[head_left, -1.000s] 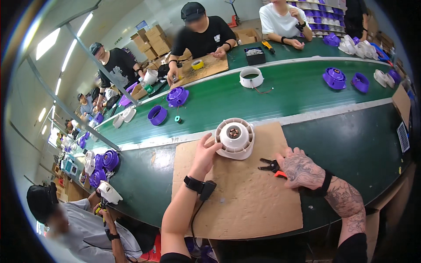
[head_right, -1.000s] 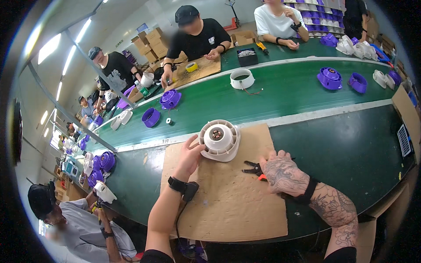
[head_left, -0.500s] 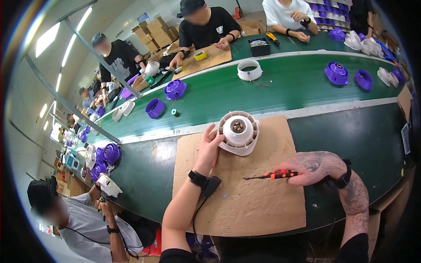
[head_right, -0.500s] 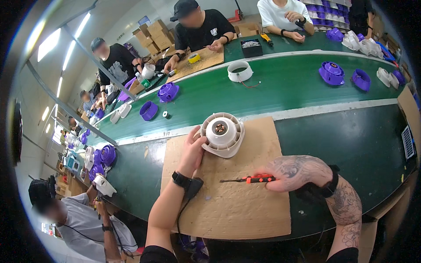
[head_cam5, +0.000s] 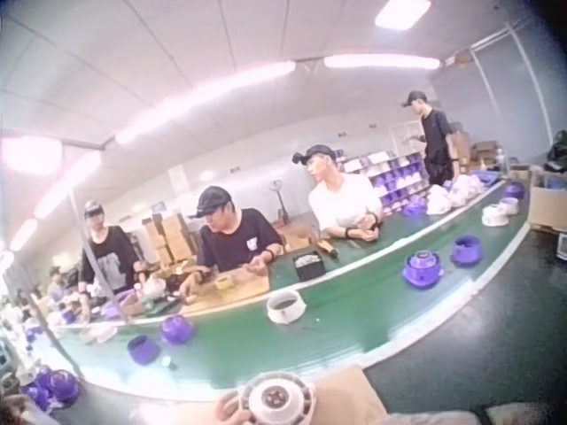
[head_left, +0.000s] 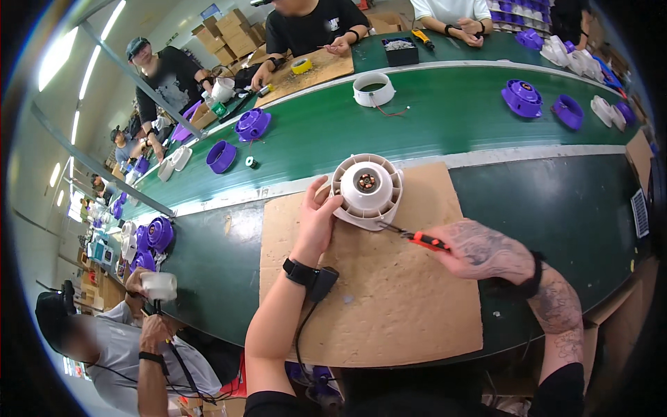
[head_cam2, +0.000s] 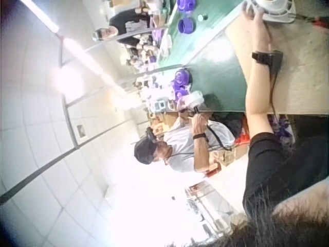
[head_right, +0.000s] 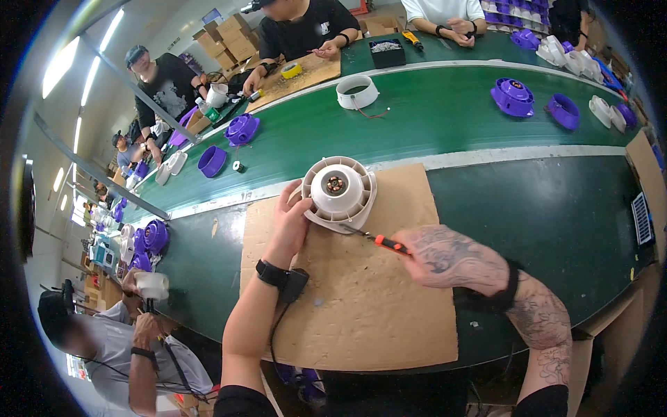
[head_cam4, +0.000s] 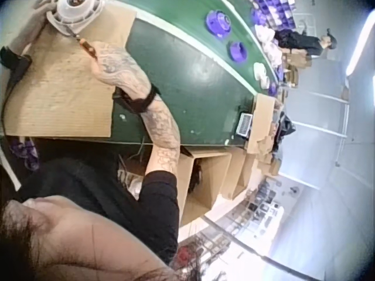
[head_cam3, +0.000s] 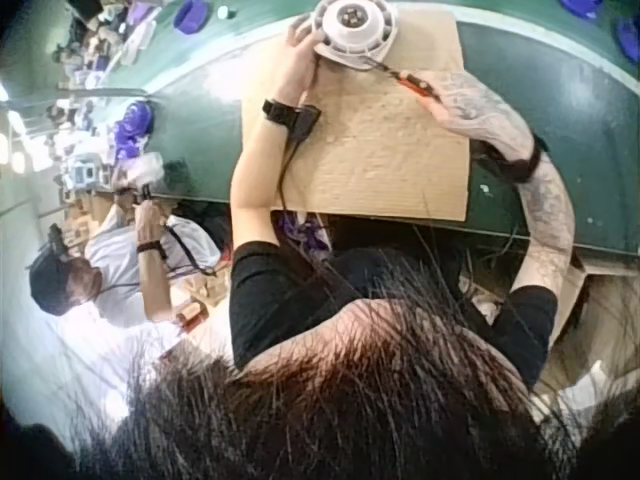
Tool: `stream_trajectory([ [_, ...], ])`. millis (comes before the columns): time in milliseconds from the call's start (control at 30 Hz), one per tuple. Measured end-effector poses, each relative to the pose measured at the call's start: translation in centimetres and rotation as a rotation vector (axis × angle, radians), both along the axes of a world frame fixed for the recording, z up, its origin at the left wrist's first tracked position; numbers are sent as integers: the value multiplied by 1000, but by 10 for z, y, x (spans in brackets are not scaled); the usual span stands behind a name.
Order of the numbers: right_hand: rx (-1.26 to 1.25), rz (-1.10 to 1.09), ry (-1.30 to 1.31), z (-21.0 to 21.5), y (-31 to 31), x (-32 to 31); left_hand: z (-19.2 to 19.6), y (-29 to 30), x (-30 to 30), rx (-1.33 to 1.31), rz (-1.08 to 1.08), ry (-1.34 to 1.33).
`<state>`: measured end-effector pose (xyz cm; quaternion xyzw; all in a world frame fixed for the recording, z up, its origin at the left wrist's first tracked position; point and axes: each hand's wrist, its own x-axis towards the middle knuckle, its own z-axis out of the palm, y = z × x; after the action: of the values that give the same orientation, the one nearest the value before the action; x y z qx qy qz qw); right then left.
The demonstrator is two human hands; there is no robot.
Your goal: The person uses pliers to manipulate wires and components inside white and purple plastic housings on a green assembly table. They repeatedly pick up housings, adjust internal parts with the tool, and place them back on the table.
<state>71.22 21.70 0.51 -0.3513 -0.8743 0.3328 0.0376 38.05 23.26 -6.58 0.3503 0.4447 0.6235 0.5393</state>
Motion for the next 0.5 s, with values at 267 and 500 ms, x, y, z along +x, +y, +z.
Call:
stream_trajectory([
  [267, 147, 86, 10, -41, -5, -12, 7, 0, 4, 110, 51, -74],
  [500, 265, -68, 254, -6, 2, 13, 25, -3, 29, 181, 24, -26],
])
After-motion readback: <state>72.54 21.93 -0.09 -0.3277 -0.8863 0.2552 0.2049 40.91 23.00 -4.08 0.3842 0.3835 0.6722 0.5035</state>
